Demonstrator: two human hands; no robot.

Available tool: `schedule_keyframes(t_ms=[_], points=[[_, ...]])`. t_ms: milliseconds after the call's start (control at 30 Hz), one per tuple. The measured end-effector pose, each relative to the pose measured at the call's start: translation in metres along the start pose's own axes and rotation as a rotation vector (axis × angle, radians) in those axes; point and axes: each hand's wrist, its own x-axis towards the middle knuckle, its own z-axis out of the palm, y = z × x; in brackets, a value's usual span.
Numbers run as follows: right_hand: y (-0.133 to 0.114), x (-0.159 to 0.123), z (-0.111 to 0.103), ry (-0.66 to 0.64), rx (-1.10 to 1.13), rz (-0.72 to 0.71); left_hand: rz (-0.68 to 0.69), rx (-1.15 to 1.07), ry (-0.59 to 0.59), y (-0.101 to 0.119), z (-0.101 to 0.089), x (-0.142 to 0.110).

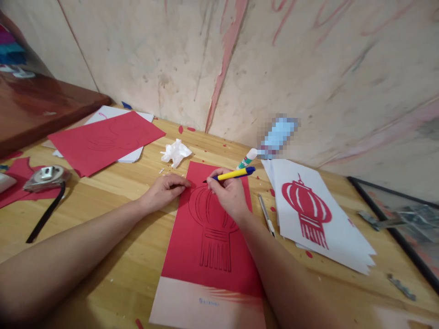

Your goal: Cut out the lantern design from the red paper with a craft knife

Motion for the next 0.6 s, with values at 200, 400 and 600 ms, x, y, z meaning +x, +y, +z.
schedule_keyframes(t_ms=[200,400,600], points=[[0.017,-0.005,0.019,0.023,-0.073,-0.05,-0.005,-0.007,0.016,0.002,0.0,0.001],[0.021,-0.003,0.019,0.017,-0.122,-0.052,-0.034,-0.023,0.026,0.001,0.001,0.001],[0.022,-0.003,0.019,0.032,-0.172,-0.059,-0.056,-0.028,0.036,0.003,0.001,0.001]])
